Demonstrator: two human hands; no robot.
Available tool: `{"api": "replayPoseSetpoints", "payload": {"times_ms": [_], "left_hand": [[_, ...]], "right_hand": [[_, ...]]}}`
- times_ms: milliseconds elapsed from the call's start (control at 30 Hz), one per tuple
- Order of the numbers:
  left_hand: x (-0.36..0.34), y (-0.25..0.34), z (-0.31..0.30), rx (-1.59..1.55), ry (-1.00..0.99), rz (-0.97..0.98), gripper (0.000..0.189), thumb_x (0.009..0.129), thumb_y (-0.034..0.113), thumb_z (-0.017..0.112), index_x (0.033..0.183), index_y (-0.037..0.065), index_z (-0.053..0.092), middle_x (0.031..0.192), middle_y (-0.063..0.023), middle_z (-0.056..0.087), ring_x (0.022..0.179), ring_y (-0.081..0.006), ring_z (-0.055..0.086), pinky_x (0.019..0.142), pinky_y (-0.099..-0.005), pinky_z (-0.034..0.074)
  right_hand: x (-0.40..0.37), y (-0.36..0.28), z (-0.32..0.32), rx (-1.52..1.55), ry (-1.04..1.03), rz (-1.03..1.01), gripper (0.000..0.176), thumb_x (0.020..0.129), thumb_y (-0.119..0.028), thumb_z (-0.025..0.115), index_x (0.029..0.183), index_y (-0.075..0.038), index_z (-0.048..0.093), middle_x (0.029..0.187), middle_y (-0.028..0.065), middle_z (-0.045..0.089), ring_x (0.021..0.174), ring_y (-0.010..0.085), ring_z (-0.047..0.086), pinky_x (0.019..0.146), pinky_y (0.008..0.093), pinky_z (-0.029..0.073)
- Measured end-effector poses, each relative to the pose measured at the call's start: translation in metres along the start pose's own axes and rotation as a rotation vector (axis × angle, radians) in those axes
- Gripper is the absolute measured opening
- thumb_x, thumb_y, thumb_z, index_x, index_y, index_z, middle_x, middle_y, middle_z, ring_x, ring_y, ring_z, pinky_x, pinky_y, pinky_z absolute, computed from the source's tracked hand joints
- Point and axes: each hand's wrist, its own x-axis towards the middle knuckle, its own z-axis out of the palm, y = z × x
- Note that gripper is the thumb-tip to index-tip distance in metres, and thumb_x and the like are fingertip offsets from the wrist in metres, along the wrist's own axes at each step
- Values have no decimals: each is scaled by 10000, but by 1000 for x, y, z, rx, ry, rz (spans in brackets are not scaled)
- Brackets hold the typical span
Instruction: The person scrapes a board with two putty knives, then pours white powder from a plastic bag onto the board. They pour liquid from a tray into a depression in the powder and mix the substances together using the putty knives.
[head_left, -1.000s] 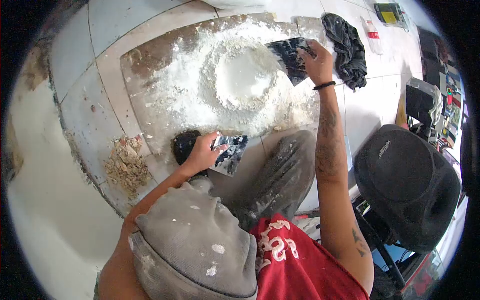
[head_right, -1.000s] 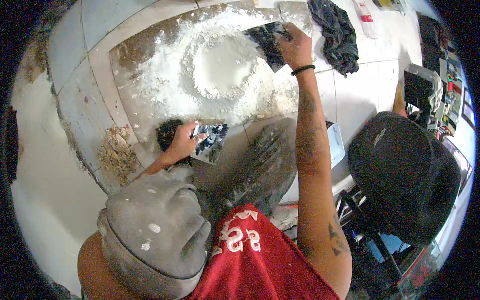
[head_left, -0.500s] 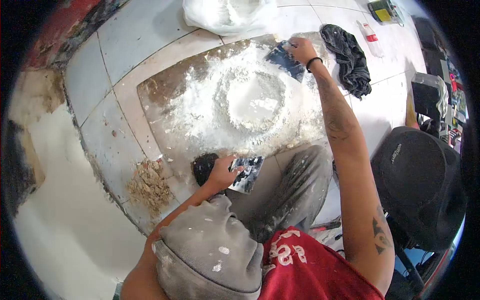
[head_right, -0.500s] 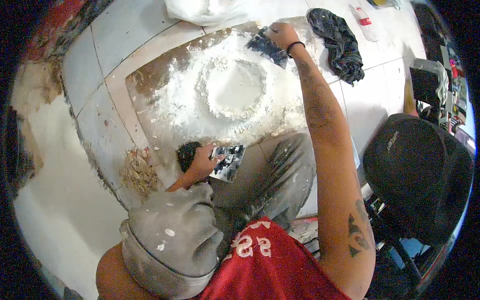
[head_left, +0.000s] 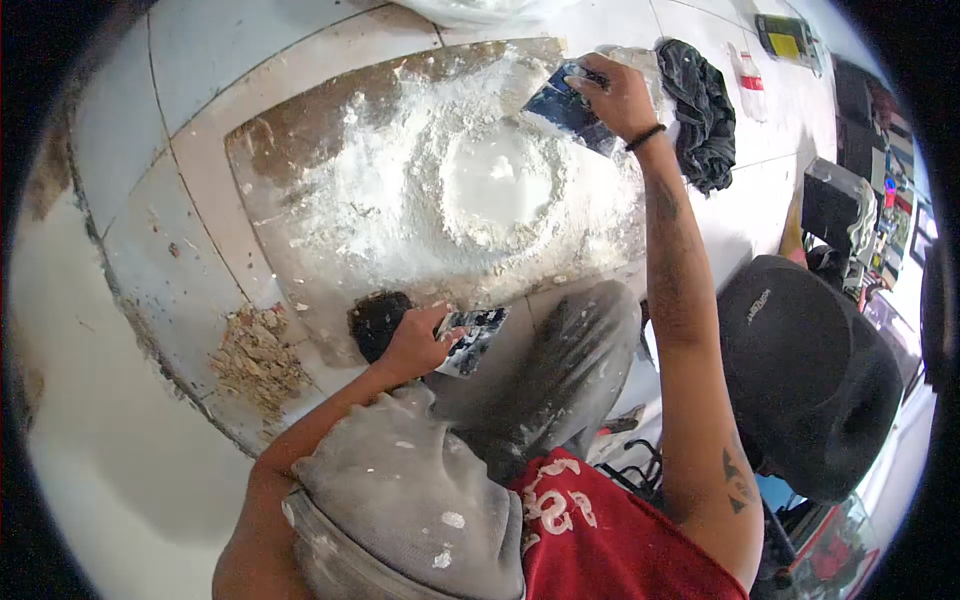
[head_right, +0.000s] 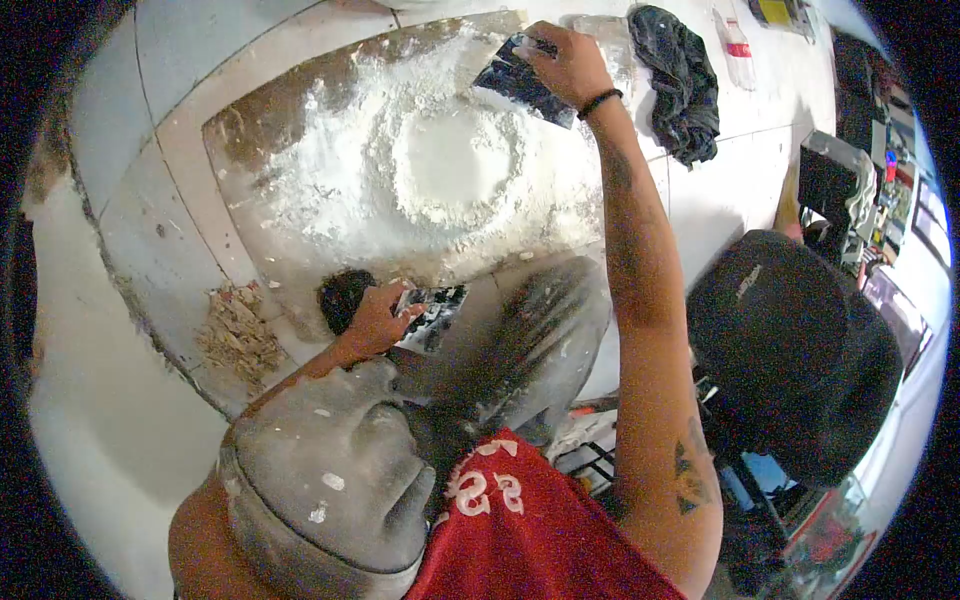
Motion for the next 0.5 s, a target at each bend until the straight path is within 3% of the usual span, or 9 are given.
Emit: {"api": "replayPoseSetpoints", "payload": {"times_ms": [100, 167, 333, 500], "left_hand": [[-3, -14, 10, 34, 133, 149, 359, 771, 287, 669, 996, 20, 586, 899, -197, 604, 837, -356, 560, 757, -419, 416], [-2, -14, 7, -39, 22, 87, 358, 774, 284, 667, 1006, 26, 579, 897, -194, 605, 822, -370, 558, 762, -429, 413], [-3, -10, -1, -63, -108, -15, 367, 773, 285, 668, 1019, 30, 574, 948, -190, 606, 852, -387, 557, 788, -431, 414], [-6, -16, 3, -109, 31, 121, 372, 759, 266, 686, 1021, 27, 573, 894, -184, 615, 817, -381, 565, 739, -432, 428]], "right_hand": [[-1, -12, -7, 45, 96, -14, 244, 778, -261, 654, 924, -67, 634, 808, 159, 650, 768, 322, 636, 674, 355, 493], [7, -1, -5, 58, 164, 21, 238, 770, -248, 663, 911, -58, 636, 801, 160, 651, 765, 314, 640, 662, 344, 494], [27, 13, 25, -32, 117, 19, 269, 756, -271, 670, 907, -51, 636, 813, 166, 646, 762, 327, 633, 666, 366, 496], [39, 5, 52, 49, -6, 50, 270, 757, -274, 663, 906, -52, 630, 796, 165, 641, 737, 325, 630, 662, 364, 493]]}}
